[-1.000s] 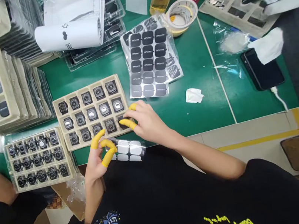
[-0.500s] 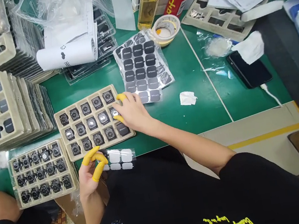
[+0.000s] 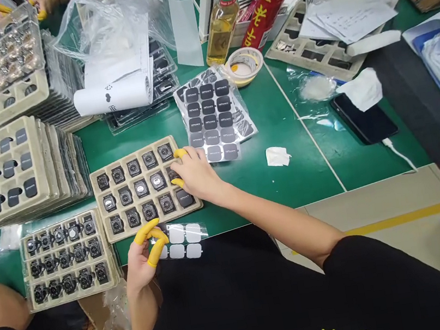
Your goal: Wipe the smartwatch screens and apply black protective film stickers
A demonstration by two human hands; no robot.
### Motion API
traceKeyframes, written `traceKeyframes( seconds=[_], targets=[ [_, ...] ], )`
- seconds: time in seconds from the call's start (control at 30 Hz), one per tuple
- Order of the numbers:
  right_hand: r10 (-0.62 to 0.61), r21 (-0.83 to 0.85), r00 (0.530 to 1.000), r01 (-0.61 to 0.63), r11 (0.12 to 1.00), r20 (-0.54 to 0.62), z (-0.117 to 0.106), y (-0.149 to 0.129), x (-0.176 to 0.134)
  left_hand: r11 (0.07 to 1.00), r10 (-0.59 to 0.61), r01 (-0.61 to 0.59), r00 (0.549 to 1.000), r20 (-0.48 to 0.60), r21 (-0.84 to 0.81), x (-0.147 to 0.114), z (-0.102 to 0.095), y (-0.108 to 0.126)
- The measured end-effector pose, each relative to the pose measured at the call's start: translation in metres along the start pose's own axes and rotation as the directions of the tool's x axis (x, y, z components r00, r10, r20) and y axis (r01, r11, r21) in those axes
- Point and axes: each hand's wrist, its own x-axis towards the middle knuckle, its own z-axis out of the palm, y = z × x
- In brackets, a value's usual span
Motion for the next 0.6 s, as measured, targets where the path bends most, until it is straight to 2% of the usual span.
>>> traceKeyframes(
  seconds=[0.17, 0.33, 0.4, 0.47, 0.53, 0.6],
  targets=[
    [0.027, 0.136, 1.000, -0.025, 0.990, -0.014, -0.001, -0.004, -0.008, 0.998, 0.015, -0.018, 0.999, 0.043, 0.067, 0.004, 0.006, -0.004],
    [0.097, 0.324, 0.995, -0.079, 0.943, -0.037, -0.022, -0.029, -0.035, 0.969, 0.059, -0.067, 0.997, 0.040, 0.240, 0.005, 0.017, 0.000],
    [0.117, 0.491, 0.993, -0.113, 0.864, 0.023, -0.031, -0.043, -0.048, 0.934, 0.124, -0.133, 0.991, 0.048, 0.332, 0.006, 0.022, 0.004],
    [0.142, 0.643, 0.985, -0.174, 0.746, 0.102, -0.038, -0.055, -0.058, 0.884, 0.185, -0.197, 0.980, 0.070, 0.425, 0.009, 0.026, 0.007],
    [0.168, 0.708, 0.973, -0.230, 0.667, 0.157, -0.041, -0.061, -0.063, 0.831, 0.229, -0.245, 0.969, 0.096, 0.500, 0.012, 0.029, 0.010],
    [0.182, 0.728, 0.964, -0.267, 0.632, 0.195, -0.042, -0.064, -0.064, 0.787, 0.256, -0.280, 0.959, 0.122, 0.549, 0.014, 0.031, 0.011]
  ],
)
